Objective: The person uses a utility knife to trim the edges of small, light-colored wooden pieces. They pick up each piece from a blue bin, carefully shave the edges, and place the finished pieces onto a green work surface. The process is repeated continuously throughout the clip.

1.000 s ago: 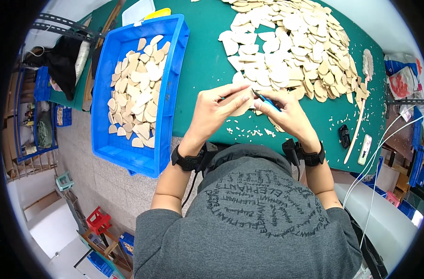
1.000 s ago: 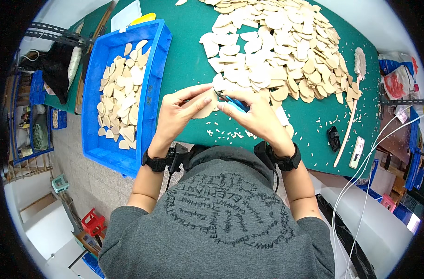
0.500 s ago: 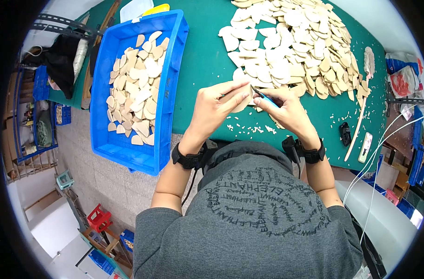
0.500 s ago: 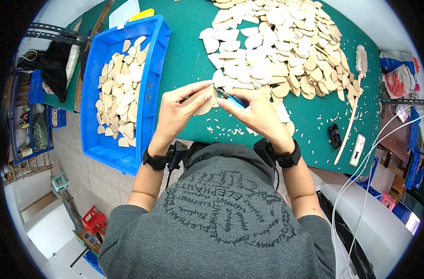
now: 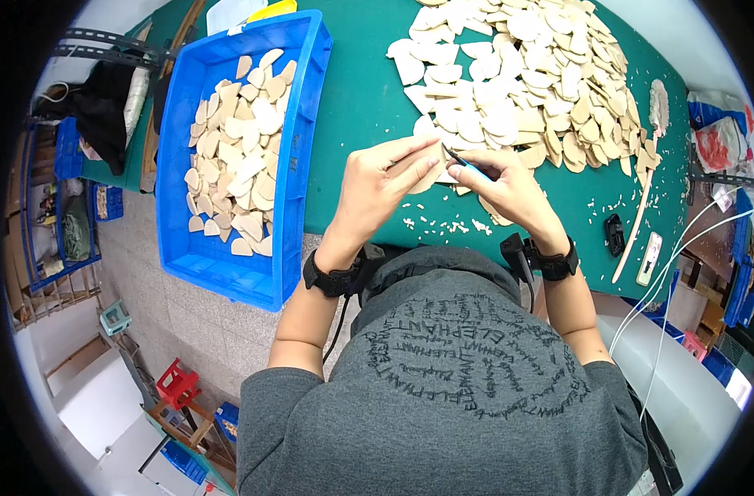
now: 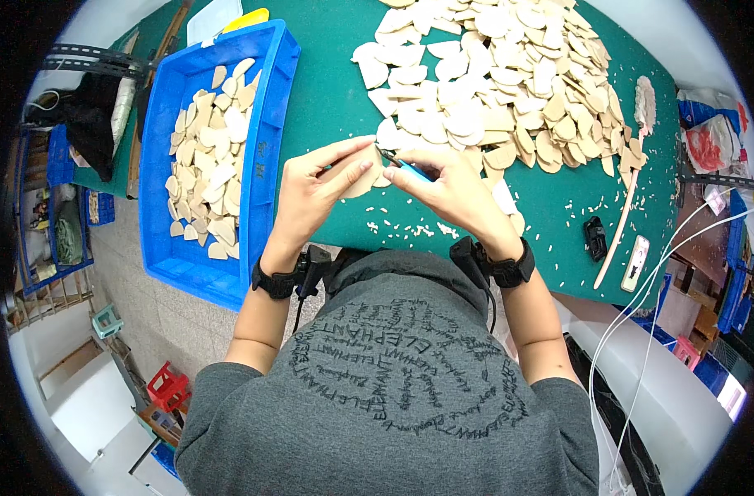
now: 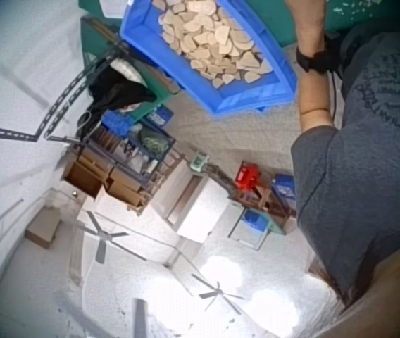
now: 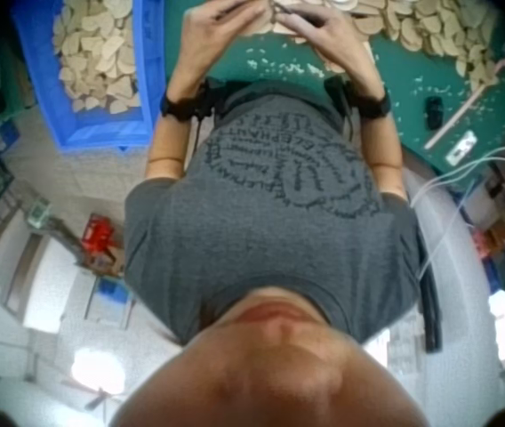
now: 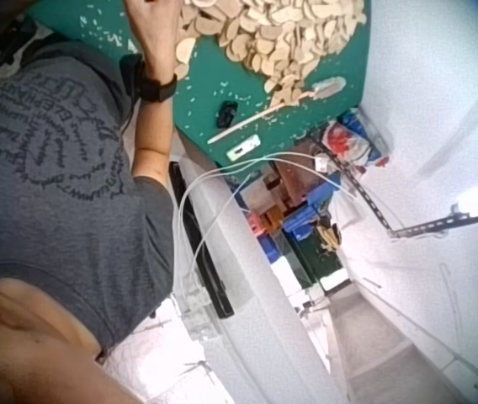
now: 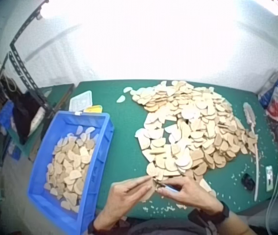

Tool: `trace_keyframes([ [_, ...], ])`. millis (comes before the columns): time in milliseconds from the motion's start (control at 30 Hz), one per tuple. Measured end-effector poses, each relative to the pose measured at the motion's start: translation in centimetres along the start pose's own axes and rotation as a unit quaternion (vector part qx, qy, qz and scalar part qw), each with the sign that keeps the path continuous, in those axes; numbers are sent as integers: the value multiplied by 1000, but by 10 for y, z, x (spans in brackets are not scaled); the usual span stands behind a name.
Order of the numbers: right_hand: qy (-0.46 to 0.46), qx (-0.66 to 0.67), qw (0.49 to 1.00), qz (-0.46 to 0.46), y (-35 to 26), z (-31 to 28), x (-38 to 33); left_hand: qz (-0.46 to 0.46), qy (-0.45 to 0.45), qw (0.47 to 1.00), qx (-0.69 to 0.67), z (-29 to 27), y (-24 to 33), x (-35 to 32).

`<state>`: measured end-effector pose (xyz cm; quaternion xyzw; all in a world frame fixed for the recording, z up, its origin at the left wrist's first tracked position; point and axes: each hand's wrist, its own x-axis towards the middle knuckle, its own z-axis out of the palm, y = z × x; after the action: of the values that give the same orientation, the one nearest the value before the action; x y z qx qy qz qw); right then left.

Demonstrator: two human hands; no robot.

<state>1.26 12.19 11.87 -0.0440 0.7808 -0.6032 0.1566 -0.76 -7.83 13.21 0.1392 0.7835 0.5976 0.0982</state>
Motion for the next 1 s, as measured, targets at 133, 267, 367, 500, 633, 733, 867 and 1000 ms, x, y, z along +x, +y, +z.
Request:
trace_keyframes([
  [133, 2, -12, 1000, -12, 2, 0, 2, 5, 3, 1000, 6, 0, -1, 1],
  [267, 3, -39, 999, 27, -10, 1, 2, -42, -8, 998, -45, -2, -5, 0],
  [367, 49, -13, 998, 25, -4, 8, 3, -54, 5, 995, -79, -3, -16, -3],
  [500, 61, -9, 995, 74, 4, 1, 0, -99, 129, 985, -61, -44, -29, -7],
  [633, 56, 45, 992, 103, 23, -8, -12, -11, 274, 895, 352, -104, -68, -11],
  [733, 74, 44, 987, 135, 26, -7, -19, 21, 229, 854, 467, -72, -100, -3],
  [867, 70, 53, 991, 96, 33, 0, -26, 56, -24, 912, 405, 25, -154, 4],
  [1000, 89, 36, 994, 55, 33, 2, -36, 8, -114, 877, 466, 37, -159, 12],
])
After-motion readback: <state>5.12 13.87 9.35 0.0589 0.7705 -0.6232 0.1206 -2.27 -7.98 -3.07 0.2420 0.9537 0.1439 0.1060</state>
